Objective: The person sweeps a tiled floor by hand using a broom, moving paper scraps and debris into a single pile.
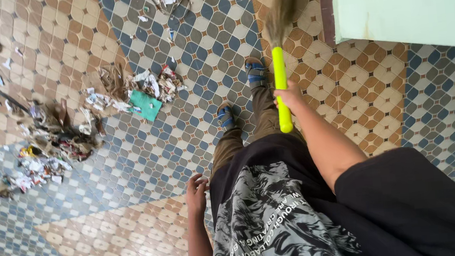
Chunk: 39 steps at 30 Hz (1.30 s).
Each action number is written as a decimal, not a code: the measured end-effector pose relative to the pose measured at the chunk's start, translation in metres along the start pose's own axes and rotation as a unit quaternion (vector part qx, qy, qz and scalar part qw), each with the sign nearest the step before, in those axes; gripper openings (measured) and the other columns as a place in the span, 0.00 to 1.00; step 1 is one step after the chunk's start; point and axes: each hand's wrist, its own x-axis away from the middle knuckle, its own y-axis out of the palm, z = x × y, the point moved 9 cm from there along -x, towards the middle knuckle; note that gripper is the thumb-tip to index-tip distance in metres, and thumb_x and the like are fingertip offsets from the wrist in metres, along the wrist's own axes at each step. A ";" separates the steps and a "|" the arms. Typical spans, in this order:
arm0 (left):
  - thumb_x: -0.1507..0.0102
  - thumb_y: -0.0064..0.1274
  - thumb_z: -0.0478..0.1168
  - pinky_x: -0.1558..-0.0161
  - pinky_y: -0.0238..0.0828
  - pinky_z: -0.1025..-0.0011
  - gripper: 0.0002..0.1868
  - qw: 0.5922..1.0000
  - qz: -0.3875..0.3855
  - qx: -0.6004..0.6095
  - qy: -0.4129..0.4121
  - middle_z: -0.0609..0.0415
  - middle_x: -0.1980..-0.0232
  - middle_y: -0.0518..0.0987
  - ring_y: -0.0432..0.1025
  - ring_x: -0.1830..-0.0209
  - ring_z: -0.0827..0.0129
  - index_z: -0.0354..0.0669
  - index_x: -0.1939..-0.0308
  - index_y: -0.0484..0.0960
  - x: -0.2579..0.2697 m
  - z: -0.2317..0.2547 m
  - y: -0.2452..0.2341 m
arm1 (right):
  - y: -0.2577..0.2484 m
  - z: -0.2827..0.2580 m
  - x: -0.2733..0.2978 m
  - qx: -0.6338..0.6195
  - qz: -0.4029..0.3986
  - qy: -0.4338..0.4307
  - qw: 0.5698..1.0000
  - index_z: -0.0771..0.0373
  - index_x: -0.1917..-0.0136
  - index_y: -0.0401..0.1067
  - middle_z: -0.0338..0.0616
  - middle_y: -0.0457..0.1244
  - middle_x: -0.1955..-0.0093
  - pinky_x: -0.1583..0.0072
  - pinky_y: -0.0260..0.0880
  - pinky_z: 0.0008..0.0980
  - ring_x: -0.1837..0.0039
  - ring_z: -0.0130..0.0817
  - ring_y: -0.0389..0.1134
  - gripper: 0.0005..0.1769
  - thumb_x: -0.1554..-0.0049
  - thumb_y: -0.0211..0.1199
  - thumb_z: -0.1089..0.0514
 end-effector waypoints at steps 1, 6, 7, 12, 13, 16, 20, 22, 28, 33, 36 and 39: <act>0.37 0.49 0.38 0.60 0.68 0.70 0.22 1.000 -0.007 0.017 0.009 0.51 0.50 0.83 0.76 0.60 0.69 0.43 0.38 0.74 0.004 0.003 0.008 | 0.011 -0.011 -0.003 -0.001 -0.019 -0.008 1.000 0.62 0.38 0.64 0.47 0.66 0.61 0.68 0.72 0.36 0.69 0.36 0.69 0.26 0.49 0.63 0.71; 0.37 0.49 0.37 0.59 0.69 0.72 0.22 0.997 0.002 0.081 -0.020 0.52 0.49 0.82 0.74 0.60 0.71 0.43 0.38 0.75 0.017 0.006 0.028 | 0.028 -0.085 -0.017 0.009 -0.089 -0.039 0.995 0.61 0.34 0.64 0.47 0.65 0.57 0.69 0.71 0.34 0.68 0.34 0.69 0.30 0.49 0.64 0.70; 0.37 0.48 0.37 0.59 0.69 0.72 0.22 0.997 0.002 0.076 -0.023 0.51 0.49 0.82 0.75 0.60 0.71 0.43 0.38 0.75 0.018 0.007 0.030 | 0.024 -0.101 -0.015 0.005 -0.099 -0.052 0.994 0.61 0.33 0.65 0.47 0.65 0.56 0.69 0.71 0.34 0.68 0.34 0.70 0.31 0.49 0.64 0.70; 0.37 0.46 0.36 0.61 0.67 0.71 0.23 0.997 0.009 0.064 -0.031 0.49 0.48 0.82 0.77 0.59 0.70 0.44 0.37 0.74 0.015 0.018 0.030 | -0.013 -0.140 0.024 -0.042 -0.067 -0.085 0.993 0.52 0.27 0.57 0.46 0.67 0.52 0.68 0.71 0.32 0.67 0.34 0.70 0.39 0.49 0.63 0.68; 0.37 0.46 0.36 0.61 0.67 0.70 0.23 0.998 0.012 0.061 -0.026 0.48 0.49 0.82 0.77 0.59 0.69 0.43 0.37 0.74 0.014 0.022 0.033 | -0.018 -0.139 0.032 -0.042 -0.052 -0.089 0.994 0.50 0.26 0.55 0.45 0.68 0.52 0.68 0.71 0.31 0.67 0.34 0.70 0.41 0.49 0.63 0.68; 0.36 0.48 0.36 0.58 0.69 0.70 0.23 0.998 0.021 0.054 -0.007 0.45 0.49 0.82 0.78 0.58 0.67 0.41 0.36 0.74 0.013 0.035 0.038 | -0.020 -0.125 0.035 -0.080 -0.032 -0.092 0.992 0.60 0.34 0.64 0.42 0.64 0.54 0.69 0.70 0.32 0.68 0.34 0.69 0.27 0.47 0.61 0.66; 0.36 0.47 0.34 0.52 0.75 0.70 0.22 0.995 0.020 0.083 0.046 0.44 0.49 0.81 0.77 0.56 0.66 0.38 0.37 0.73 0.017 0.053 0.050 | -0.019 -0.087 -0.009 -0.113 0.004 -0.041 0.993 0.62 0.41 0.64 0.47 0.63 0.60 0.68 0.72 0.36 0.68 0.37 0.68 0.21 0.48 0.62 0.66; 0.35 0.46 0.33 0.52 0.75 0.69 0.21 0.994 0.024 0.097 0.051 0.44 0.50 0.80 0.77 0.56 0.66 0.37 0.37 0.73 0.022 0.052 0.056 | -0.019 -0.073 -0.036 -0.104 0.023 0.009 0.994 0.64 0.44 0.64 0.49 0.64 0.61 0.67 0.73 0.36 0.68 0.37 0.69 0.18 0.47 0.64 0.65; 0.35 0.48 0.33 0.54 0.72 0.70 0.20 0.990 0.062 0.127 -0.002 0.46 0.52 0.80 0.76 0.60 0.68 0.39 0.38 0.74 0.041 0.008 0.062 | 0.090 -0.059 -0.046 -0.018 -0.074 0.013 0.997 0.62 0.48 0.64 0.47 0.63 0.64 0.70 0.70 0.40 0.71 0.39 0.67 0.18 0.51 0.64 0.67; 0.36 0.47 0.33 0.54 0.72 0.72 0.20 0.982 0.084 0.157 -0.063 0.49 0.52 0.79 0.75 0.61 0.70 0.40 0.39 0.75 0.065 -0.035 0.077 | 0.184 -0.104 -0.058 0.019 -0.214 0.019 0.977 0.67 0.47 0.66 0.46 0.65 0.62 0.68 0.72 0.36 0.68 0.36 0.69 0.13 0.45 0.63 0.64; 0.35 0.45 0.33 0.54 0.72 0.72 0.20 0.982 0.080 0.165 -0.056 0.49 0.53 0.80 0.75 0.61 0.70 0.41 0.39 0.77 0.070 -0.049 0.087 | 0.201 -0.145 -0.053 0.039 -0.260 -0.012 0.965 0.65 0.43 0.68 0.46 0.66 0.61 0.68 0.72 0.34 0.68 0.34 0.69 0.16 0.46 0.62 0.65; 0.36 0.45 0.33 0.53 0.75 0.72 0.20 0.976 0.077 0.204 -0.017 0.47 0.53 0.80 0.76 0.58 0.71 0.40 0.39 0.76 0.068 -0.055 0.095 | 0.180 -0.170 -0.029 0.081 -0.296 -0.074 0.949 0.64 0.39 0.65 0.45 0.65 0.60 0.69 0.70 0.35 0.70 0.34 0.68 0.23 0.48 0.62 0.67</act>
